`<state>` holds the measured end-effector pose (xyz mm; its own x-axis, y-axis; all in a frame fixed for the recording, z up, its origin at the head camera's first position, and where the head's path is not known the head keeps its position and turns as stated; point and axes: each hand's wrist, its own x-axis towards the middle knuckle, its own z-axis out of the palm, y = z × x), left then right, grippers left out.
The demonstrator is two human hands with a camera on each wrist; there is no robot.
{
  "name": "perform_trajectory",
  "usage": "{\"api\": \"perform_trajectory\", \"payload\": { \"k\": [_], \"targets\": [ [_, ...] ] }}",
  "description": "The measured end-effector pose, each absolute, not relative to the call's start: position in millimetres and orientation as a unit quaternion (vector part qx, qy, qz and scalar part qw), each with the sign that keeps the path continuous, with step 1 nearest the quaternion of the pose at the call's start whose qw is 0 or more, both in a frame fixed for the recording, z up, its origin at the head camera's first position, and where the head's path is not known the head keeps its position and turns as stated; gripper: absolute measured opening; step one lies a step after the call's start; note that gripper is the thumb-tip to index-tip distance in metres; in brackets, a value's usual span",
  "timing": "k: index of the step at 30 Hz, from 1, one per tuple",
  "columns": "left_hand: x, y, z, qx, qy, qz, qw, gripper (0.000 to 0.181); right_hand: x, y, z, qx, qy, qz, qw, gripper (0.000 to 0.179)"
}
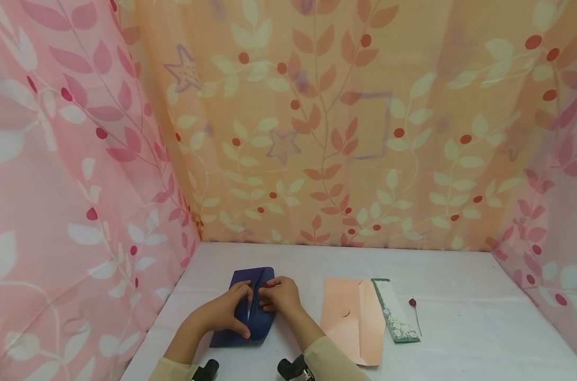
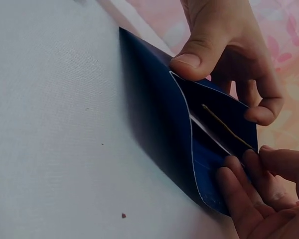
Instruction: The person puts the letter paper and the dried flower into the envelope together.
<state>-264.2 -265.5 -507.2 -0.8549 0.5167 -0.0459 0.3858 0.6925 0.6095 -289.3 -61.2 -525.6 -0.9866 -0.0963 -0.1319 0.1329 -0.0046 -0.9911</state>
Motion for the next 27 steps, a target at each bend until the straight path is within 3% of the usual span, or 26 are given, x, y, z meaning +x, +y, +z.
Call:
{"api": "perform_trajectory", "payload": {
  "k": [27],
  "targets": [
    [-265,-269,-509,0.257,0.909,0.311,0.108,0.073,-294,-86,-535,0.012,0.724,-0.683,0.095,0.028]
  ]
}}
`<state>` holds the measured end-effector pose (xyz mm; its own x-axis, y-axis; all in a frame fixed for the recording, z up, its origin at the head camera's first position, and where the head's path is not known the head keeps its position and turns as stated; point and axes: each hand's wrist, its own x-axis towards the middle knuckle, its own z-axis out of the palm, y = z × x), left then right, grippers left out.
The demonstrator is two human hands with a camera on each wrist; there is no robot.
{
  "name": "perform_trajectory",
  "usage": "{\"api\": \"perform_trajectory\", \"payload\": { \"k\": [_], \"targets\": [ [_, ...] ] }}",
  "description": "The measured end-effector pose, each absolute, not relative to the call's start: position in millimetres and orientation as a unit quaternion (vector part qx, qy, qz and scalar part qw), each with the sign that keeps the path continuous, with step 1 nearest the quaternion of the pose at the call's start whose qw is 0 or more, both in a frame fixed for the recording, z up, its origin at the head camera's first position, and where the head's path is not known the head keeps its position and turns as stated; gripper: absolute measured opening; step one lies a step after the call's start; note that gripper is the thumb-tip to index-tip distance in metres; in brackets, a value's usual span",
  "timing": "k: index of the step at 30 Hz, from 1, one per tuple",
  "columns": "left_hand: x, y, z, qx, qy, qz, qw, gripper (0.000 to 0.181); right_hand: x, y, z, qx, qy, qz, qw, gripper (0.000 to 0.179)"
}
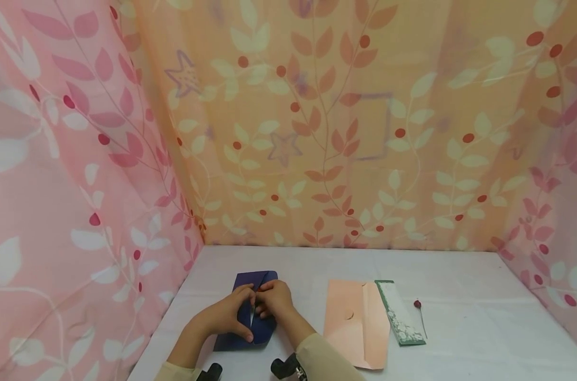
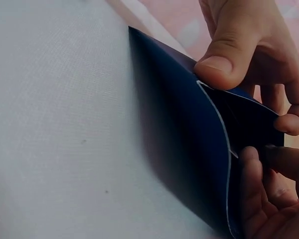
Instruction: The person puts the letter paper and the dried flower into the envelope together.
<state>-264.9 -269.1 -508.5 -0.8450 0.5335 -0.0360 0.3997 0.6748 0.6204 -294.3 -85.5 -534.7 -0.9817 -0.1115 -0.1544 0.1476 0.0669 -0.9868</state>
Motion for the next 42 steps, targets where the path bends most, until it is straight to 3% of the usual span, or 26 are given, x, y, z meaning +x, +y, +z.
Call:
{"api": "perform_trajectory", "payload": {
  "k": [25,42],
  "targets": [
    [-265.6,-266.5,-509.0,0.25,0.909,0.314,0.114,0.069,-304.9,-87.9,-538.4,-0.02,0.761,-0.639,0.109,0.012],
    [-264.9,-267.7,-509.5,0.253,0.913,0.301,0.109,0.07,-304.9,-91.8,-542.2,-0.016,0.745,-0.657,0.114,0.017]
  ]
}}
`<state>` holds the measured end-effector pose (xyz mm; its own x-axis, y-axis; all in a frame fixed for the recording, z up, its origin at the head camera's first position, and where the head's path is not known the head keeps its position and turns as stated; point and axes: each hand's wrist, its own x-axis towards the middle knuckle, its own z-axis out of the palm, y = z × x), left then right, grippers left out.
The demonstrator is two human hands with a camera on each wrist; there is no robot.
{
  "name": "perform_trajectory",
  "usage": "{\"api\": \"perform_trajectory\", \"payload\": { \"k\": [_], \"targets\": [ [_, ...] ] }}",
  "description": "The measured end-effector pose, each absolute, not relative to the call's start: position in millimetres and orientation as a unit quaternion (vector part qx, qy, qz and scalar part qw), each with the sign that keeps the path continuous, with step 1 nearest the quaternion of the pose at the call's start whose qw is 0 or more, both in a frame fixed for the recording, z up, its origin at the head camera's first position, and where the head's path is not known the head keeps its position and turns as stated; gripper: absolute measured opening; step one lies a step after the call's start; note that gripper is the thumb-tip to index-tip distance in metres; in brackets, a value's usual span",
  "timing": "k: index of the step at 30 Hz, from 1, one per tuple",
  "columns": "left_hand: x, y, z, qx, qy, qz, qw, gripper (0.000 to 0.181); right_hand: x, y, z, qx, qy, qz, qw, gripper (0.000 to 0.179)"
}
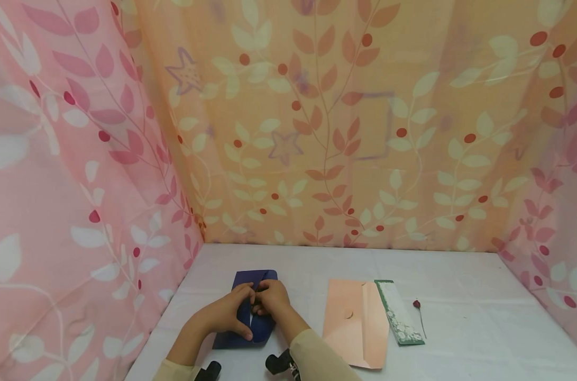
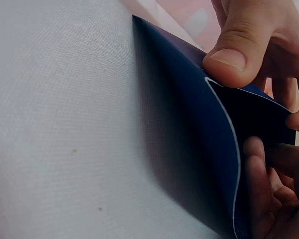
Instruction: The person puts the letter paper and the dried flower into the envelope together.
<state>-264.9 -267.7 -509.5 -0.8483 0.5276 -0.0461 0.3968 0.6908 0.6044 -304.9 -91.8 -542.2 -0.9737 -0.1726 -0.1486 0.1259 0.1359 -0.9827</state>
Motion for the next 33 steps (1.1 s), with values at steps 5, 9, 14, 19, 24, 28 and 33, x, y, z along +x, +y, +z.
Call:
{"api": "perform_trajectory", "payload": {
  "k": [5,9,14,19,24,28,33],
  "targets": [
    [-265,-267,-507,0.254,0.911,0.306,0.111,0.069,-304,-91,-540,-0.014,0.739,-0.663,0.119,0.019],
    [-265,-265,-506,0.254,0.91,0.308,0.111,0.069,-303,-90,-539,-0.01,0.759,-0.642,0.107,0.017],
    [-266,-264,-506,0.255,0.909,0.31,0.111,0.069,-303,-89,-538,-0.003,0.766,-0.634,0.102,0.016],
    [-268,-266,-508,0.259,0.91,0.304,0.108,0.07,-305,-89,-539,-0.002,0.755,-0.647,0.109,0.017],
    [-269,-268,-510,0.261,0.913,0.296,0.105,0.071,-301,-87,-536,-0.011,0.745,-0.658,0.112,0.019],
    [-267,-268,-509,0.261,0.911,0.301,0.107,0.071,-298,-85,-535,-0.012,0.74,-0.662,0.117,0.019],
    [-264,-267,-509,0.26,0.908,0.308,0.113,0.071,-293,-82,-534,-0.004,0.745,-0.655,0.125,0.018]
  ]
}}
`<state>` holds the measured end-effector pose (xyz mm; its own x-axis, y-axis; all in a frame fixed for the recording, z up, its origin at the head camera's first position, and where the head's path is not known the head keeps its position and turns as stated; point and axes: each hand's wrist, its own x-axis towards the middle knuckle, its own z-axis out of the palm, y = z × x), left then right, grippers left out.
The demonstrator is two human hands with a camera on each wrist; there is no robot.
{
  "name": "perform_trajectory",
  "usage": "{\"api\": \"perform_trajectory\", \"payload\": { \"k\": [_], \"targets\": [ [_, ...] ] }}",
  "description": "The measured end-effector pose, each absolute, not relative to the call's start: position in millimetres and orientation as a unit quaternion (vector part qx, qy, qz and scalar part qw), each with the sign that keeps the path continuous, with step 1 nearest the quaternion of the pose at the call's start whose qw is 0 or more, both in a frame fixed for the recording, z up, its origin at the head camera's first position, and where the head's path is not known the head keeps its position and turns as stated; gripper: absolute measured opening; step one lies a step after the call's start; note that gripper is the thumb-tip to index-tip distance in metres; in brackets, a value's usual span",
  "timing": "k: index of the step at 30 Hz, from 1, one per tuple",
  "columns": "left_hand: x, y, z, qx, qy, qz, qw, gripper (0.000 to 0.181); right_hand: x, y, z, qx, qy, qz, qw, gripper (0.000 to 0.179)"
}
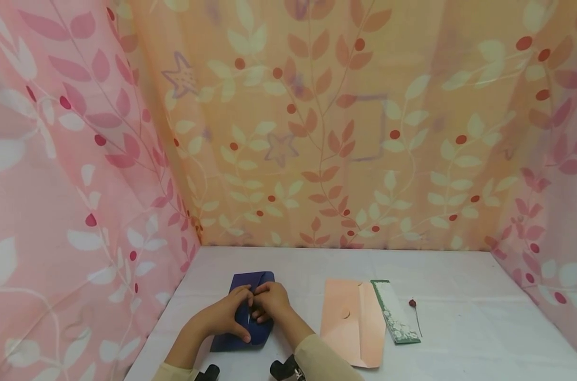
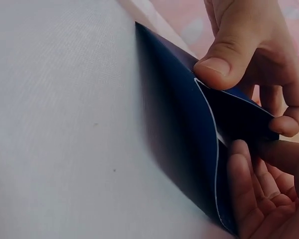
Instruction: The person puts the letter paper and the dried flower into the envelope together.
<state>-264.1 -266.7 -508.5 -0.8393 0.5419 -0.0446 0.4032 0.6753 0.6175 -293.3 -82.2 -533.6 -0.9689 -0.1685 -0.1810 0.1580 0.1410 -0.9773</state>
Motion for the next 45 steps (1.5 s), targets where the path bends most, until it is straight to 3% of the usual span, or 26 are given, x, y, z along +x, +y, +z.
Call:
{"api": "perform_trajectory", "payload": {
  "k": [12,45],
  "targets": [
    [-259,-266,-507,0.246,0.92,0.286,0.107,0.072,-285,-67,-526,-0.016,0.727,-0.675,0.122,0.024],
    [-257,-256,-506,0.232,0.927,0.268,0.122,0.069,-254,0,-503,-0.135,0.791,-0.596,0.031,0.023]
  ]
}}
